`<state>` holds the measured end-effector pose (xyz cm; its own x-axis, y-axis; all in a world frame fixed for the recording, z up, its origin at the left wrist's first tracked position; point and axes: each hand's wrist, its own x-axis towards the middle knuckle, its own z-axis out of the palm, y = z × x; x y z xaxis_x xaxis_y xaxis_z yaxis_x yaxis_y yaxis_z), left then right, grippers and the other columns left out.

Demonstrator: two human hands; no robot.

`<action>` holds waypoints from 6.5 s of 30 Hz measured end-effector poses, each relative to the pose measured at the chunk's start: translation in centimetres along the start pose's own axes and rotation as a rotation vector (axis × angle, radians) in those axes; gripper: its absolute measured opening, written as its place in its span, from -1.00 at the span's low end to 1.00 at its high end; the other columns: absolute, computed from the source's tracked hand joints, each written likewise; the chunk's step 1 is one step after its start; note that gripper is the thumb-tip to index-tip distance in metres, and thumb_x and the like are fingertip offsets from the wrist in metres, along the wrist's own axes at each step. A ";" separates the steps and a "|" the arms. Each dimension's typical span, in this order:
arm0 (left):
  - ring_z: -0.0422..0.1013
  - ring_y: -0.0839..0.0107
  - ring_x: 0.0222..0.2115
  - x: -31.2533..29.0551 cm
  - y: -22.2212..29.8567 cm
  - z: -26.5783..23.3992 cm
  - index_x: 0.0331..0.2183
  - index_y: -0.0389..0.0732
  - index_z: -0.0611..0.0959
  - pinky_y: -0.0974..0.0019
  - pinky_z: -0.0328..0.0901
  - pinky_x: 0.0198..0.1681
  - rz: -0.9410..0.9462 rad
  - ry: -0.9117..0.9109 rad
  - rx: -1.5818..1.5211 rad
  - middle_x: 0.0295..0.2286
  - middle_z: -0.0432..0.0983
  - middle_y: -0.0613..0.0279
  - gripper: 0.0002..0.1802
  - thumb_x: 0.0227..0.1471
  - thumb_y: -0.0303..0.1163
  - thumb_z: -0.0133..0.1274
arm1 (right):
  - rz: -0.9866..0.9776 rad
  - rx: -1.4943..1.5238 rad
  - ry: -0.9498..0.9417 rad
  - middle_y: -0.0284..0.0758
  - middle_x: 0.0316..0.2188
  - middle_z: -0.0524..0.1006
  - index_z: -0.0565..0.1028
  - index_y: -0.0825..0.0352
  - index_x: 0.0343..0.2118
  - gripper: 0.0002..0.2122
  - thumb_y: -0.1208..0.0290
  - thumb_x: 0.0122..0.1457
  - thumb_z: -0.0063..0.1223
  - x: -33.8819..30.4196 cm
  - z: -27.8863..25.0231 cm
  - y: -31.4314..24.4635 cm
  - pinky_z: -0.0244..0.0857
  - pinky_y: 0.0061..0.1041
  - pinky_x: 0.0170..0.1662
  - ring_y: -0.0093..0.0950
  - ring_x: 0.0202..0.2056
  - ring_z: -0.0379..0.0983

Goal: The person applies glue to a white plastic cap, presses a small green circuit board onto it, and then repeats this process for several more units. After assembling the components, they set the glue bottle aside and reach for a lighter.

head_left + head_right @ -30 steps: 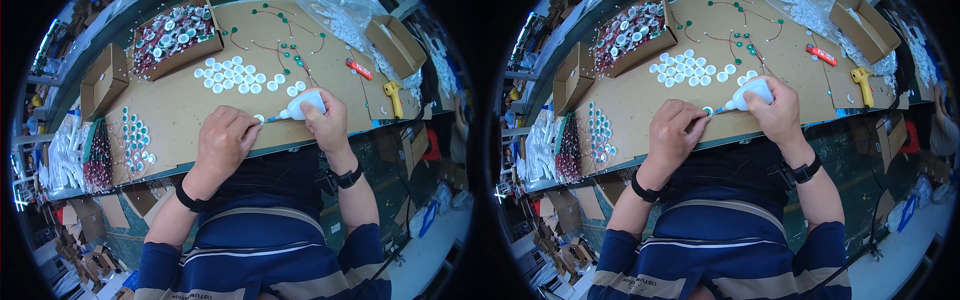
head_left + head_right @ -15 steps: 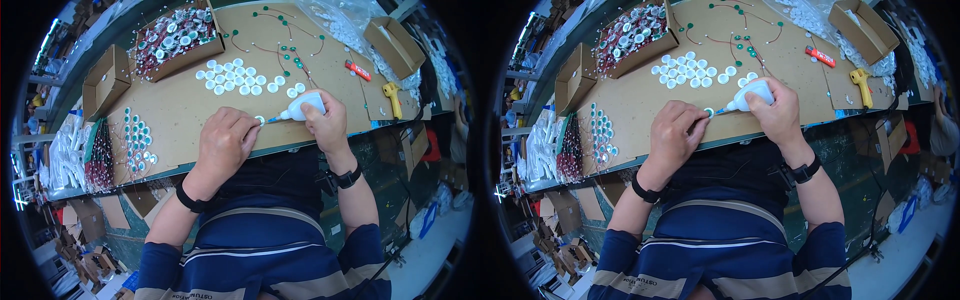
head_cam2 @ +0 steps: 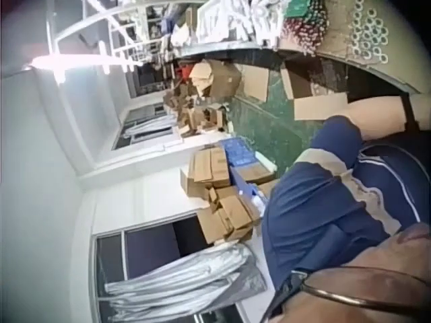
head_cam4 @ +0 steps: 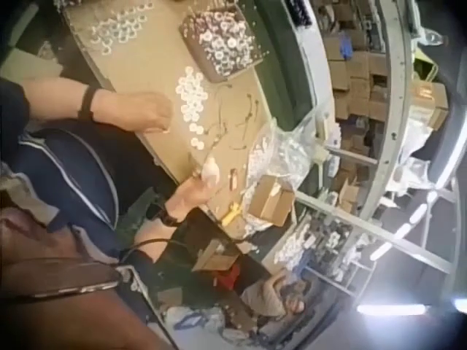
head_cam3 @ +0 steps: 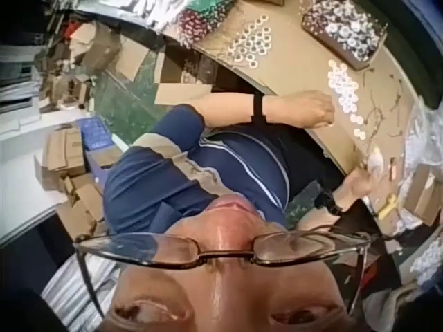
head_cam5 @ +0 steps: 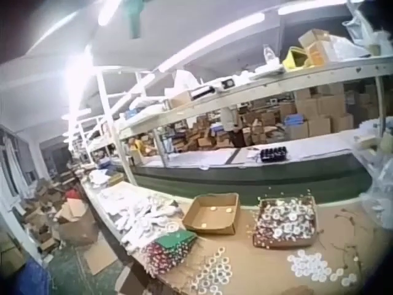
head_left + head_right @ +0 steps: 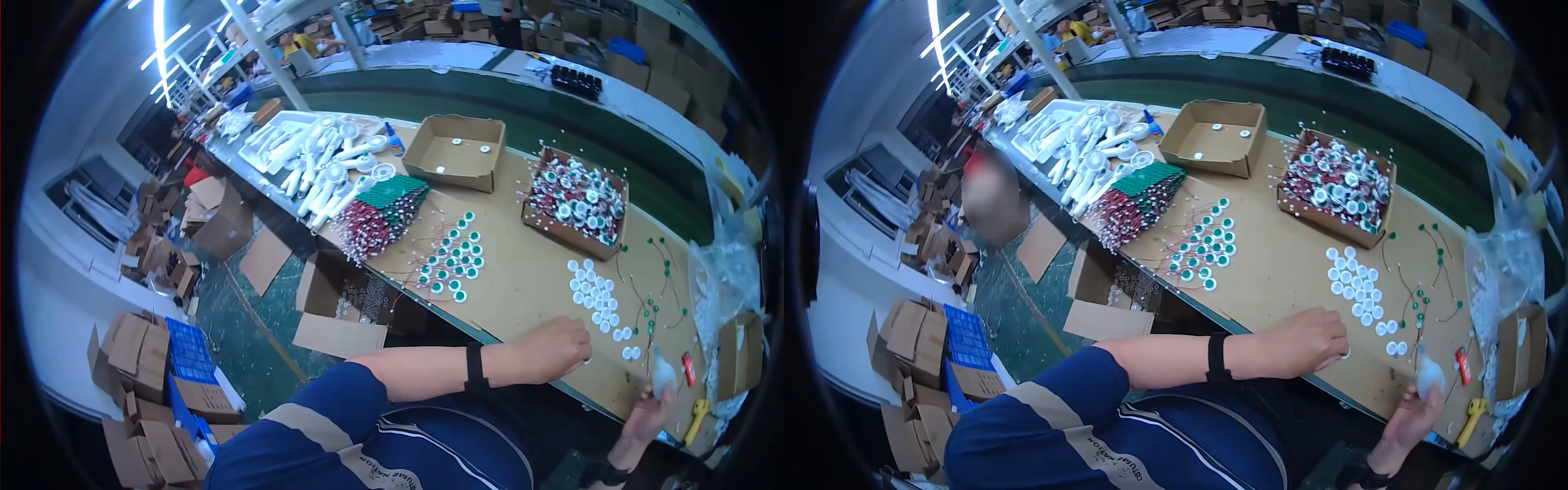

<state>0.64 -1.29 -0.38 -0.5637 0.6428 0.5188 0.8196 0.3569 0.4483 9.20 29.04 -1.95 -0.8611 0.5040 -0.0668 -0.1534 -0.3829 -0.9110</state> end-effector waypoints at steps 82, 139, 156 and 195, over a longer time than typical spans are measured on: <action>0.57 0.04 -0.30 -3.0 -7.8 -8.1 -0.50 -0.29 0.69 0.03 0.47 -0.15 -0.316 0.144 0.430 -0.45 0.62 -0.01 -0.97 -0.07 -0.58 0.18 | -0.339 -1.052 0.208 -0.26 0.06 0.56 0.27 0.38 0.50 -0.33 0.47 0.38 0.27 -0.9 -3.5 0.1 0.47 -0.53 0.01 -0.57 -0.14 0.50; 0.56 -0.02 -0.14 -1.2 -8.1 -12.4 -0.28 -0.24 0.81 0.02 0.45 0.00 -0.417 0.238 0.500 -0.29 0.67 0.03 -0.88 0.11 -0.54 0.25 | -0.599 -1.124 0.102 -0.25 -0.12 0.70 0.66 0.43 0.06 -0.75 0.54 0.36 0.24 -3.6 -0.8 -0.9 0.51 -0.47 -0.02 -0.47 -0.14 0.63; 0.54 0.02 -0.21 1.4 0.9 -1.4 -0.22 -0.29 0.78 0.04 0.46 -0.10 -0.152 0.022 -0.020 -0.31 0.63 0.05 -0.82 0.06 -0.61 0.30 | -0.704 -1.407 -0.159 -0.21 -0.31 0.63 0.68 0.33 -0.07 -0.79 0.53 0.23 0.31 -2.4 7.3 1.1 0.50 -0.23 -0.24 -0.13 -0.29 0.63; 0.39 0.11 0.24 2.3 1.8 0.5 0.14 -0.14 0.69 0.04 0.25 0.34 0.010 -0.240 -0.014 0.16 0.52 0.18 -0.47 0.15 -0.28 0.34 | -0.173 -0.610 0.156 -0.54 -0.57 0.48 0.68 0.43 -0.21 -0.83 0.42 0.44 0.20 -0.5 4.7 -0.8 0.14 -0.69 -0.50 -0.76 -0.57 0.33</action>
<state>0.87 1.18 1.34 -0.5137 0.7896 0.3357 0.8223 0.3413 0.4554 7.51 25.44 0.79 -0.7611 0.6431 0.0846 0.0592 0.1988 -0.9783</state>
